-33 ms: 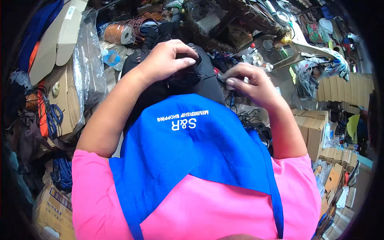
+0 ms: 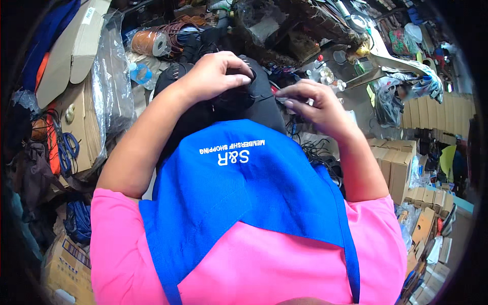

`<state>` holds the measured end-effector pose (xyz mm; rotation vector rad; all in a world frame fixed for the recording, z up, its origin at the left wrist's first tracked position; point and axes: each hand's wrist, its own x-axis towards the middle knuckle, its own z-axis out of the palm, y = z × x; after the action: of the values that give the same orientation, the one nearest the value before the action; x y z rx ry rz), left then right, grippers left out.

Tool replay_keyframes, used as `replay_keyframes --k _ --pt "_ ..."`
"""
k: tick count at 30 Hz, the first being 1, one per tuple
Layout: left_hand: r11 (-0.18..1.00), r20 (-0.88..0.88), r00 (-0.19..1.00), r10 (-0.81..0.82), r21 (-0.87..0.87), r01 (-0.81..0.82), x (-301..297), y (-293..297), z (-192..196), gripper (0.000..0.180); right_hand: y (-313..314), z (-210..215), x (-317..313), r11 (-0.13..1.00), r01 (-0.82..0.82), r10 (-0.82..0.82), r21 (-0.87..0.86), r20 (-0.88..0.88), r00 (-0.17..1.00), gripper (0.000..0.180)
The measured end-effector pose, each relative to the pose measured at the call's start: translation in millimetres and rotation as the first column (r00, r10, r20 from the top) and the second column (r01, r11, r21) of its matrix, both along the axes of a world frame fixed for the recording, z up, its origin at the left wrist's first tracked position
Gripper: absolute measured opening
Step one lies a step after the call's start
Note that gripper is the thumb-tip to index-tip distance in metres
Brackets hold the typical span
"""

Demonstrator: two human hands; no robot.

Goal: Threading laces or cords through the eyelets of a black shoe upper part.

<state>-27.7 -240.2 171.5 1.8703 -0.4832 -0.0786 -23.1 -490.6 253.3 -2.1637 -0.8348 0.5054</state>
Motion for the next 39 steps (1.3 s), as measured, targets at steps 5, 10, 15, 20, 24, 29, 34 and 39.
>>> replay_keyframes --k 5,10,15,20,24,29,34,39 --pt "0.991 -0.164 0.978 -0.13 -0.034 0.126 10.4 -2.6 -2.9 0.015 9.2 -20.7 2.4 0.99 -0.046 0.077 -0.132 0.239 0.968 0.035" --pt "0.977 -0.265 0.941 -0.209 -0.007 0.214 12.1 3.5 6.6 0.019 13.4 -21.5 4.9 0.976 -0.105 0.159 -0.192 0.297 0.942 0.041" --pt "0.974 -0.331 0.917 -0.224 -0.1 0.202 14.4 3.5 3.5 0.023 15.2 -20.2 7.4 0.959 -0.123 0.206 -0.254 0.331 0.921 0.039" --pt "0.969 -0.358 0.901 -0.246 -0.113 0.22 17.1 2.5 2.8 0.024 21.6 -16.0 3.8 0.947 -0.085 0.214 -0.31 0.41 0.886 0.03" --pt "0.97 -0.37 0.896 -0.244 -0.091 0.226 21.8 1.6 1.0 0.025 27.2 -15.4 2.2 0.946 -0.058 0.202 -0.32 0.438 0.876 0.027" --pt "0.968 -0.376 0.892 -0.249 -0.099 0.228 21.6 -2.2 4.8 0.027 28.3 -20.6 0.8 0.932 -0.027 0.21 -0.362 0.477 0.854 0.028" --pt "0.968 -0.394 0.885 -0.247 -0.055 0.246 24.2 -4.2 -2.5 0.026 25.2 -22.1 7.2 0.945 -0.056 0.188 -0.322 0.398 0.898 0.028" --pt "0.971 -0.319 0.921 -0.225 0.005 0.239 24.0 -7.2 -1.0 0.023 27.0 -23.4 24.5 0.949 -0.117 0.216 -0.294 0.333 0.918 0.023"
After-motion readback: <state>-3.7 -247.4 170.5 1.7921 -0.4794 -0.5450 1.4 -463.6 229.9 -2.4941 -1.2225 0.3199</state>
